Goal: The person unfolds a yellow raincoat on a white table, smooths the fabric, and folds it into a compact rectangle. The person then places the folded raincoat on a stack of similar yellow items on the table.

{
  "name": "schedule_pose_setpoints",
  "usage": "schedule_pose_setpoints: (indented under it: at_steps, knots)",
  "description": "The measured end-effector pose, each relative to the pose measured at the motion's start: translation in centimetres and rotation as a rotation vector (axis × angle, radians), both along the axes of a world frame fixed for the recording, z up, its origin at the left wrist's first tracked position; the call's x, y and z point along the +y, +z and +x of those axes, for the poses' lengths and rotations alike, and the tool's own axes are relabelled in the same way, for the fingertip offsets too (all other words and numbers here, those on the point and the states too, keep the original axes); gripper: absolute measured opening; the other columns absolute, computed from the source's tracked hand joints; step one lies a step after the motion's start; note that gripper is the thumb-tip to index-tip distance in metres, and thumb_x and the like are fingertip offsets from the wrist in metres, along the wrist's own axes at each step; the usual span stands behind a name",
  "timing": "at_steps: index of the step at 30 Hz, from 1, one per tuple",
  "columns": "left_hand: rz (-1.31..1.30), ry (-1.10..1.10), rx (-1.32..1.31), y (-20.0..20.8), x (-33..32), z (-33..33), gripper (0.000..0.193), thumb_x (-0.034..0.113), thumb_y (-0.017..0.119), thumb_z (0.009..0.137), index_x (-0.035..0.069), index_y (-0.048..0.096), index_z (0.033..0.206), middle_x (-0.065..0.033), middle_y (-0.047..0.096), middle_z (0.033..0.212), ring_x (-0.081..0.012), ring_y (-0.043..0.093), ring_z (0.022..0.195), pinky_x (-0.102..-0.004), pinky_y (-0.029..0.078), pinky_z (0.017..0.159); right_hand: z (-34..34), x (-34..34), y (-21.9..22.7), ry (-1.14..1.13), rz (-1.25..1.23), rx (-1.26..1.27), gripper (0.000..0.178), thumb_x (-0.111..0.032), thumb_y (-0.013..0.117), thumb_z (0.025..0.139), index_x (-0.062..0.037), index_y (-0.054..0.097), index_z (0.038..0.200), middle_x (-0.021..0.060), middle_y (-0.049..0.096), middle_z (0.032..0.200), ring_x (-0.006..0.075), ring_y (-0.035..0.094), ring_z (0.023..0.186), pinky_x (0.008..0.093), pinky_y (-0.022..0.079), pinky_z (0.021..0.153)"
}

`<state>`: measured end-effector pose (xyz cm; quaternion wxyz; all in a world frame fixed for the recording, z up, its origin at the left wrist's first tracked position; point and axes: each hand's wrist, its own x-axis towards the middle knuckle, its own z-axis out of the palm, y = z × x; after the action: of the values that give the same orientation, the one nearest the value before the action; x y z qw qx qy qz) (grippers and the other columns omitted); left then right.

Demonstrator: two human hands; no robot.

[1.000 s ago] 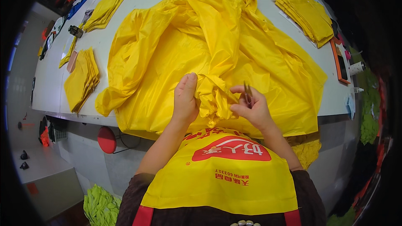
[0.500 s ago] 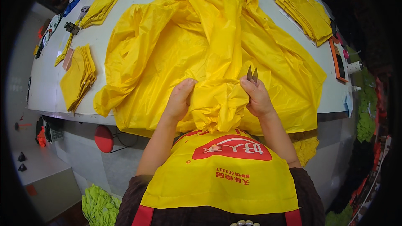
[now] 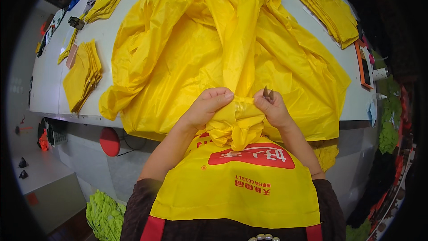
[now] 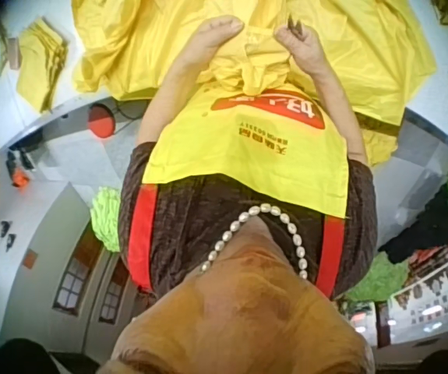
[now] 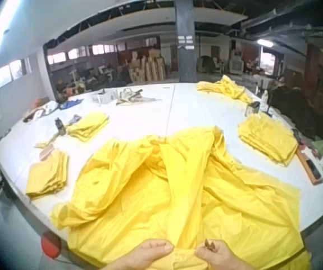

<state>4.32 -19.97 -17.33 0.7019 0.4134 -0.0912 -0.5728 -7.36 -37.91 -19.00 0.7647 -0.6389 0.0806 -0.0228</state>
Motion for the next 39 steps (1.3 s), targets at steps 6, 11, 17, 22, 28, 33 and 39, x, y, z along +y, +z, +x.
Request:
schedule_pose_setpoints:
  at_steps: [6,11,17,22,28,33,39]
  knots:
    - [-0.027,-0.024,-0.012,-0.3,0.1,0.1,0.016,0.017,0.051,0.091,0.003,0.059,0.091,0.0017,0.06,0.082,-0.0038,0.054,0.073,-0.0187,0.044,0.068,0.5,-0.2,1.1,-0.012,0.051,-0.02,0.028,-0.028,0.055,0.09,-0.0037,0.055,0.076,-0.0047,0.05,0.066,0.004,0.043,0.061,0.0211,0.035,0.055]
    - [-0.034,-0.043,-0.041,-0.1,0.0,0.5,0.016,0.016,0.053,0.089,0.001,0.06,0.094,0.0002,0.061,0.085,-0.0047,0.055,0.075,-0.0189,0.045,0.07,1.1,-0.7,1.7,-0.177,-0.231,-0.083,0.018,-0.017,0.058,0.088,0.0002,0.058,0.083,-0.0022,0.053,0.067,0.0048,0.046,0.061,0.0205,0.037,0.055]
    - [0.083,-0.055,-0.303,-0.8,0.2,0.6,0.022,0.017,0.061,0.083,0.002,0.059,0.099,-0.0018,0.061,0.086,-0.0056,0.055,0.078,-0.021,0.045,0.071,1.7,0.4,4.5,-0.029,-0.746,-0.27,0.017,-0.006,0.07,0.073,-0.0022,0.061,0.086,0.0031,0.053,0.071,0.0097,0.048,0.061,0.0224,0.038,0.053]
    - [-0.124,-0.052,-0.648,-0.7,0.1,-0.3,0.032,0.024,0.072,0.073,0.001,0.062,0.093,-0.0044,0.061,0.088,-0.01,0.055,0.084,-0.0252,0.045,0.073,1.3,-0.5,1.9,0.029,-0.391,-0.051,0.022,-0.012,0.068,0.063,-0.0008,0.055,0.077,-0.0003,0.046,0.071,0.008,0.043,0.061,0.0218,0.032,0.051]
    - [-0.111,0.52,-1.325,-0.7,1.0,-3.1,0.023,0.022,0.069,0.069,0.004,0.06,0.079,-0.0077,0.057,0.068,-0.0202,0.055,0.059,-0.0298,0.043,0.052,-0.5,-1.3,0.9,0.191,-0.249,-0.122,0.03,-0.013,0.073,0.066,-0.0052,0.046,0.077,-0.0006,0.045,0.07,0.0073,0.039,0.06,0.0212,0.031,0.056]
    - [0.22,0.955,-1.247,0.0,0.7,-5.1,0.024,0.02,0.068,0.068,0.004,0.051,0.07,-0.0097,0.053,0.066,-0.023,0.051,0.058,-0.0308,0.04,0.051,0.8,1.7,3.7,0.353,-0.368,-0.079,0.031,-0.006,0.072,0.066,-0.003,0.049,0.086,-0.0008,0.05,0.076,0.0075,0.045,0.067,0.0218,0.038,0.059]
    - [0.032,0.911,-0.538,-0.1,-0.8,-6.7,0.023,0.014,0.066,0.069,0.003,0.049,0.078,-0.004,0.053,0.069,-0.0106,0.048,0.064,-0.0276,0.041,0.057,5.1,0.7,1.8,0.095,-0.949,-0.407,0.015,0.001,0.059,0.077,0.0004,0.05,0.089,0.0007,0.053,0.081,0.0097,0.05,0.07,0.0238,0.042,0.062]
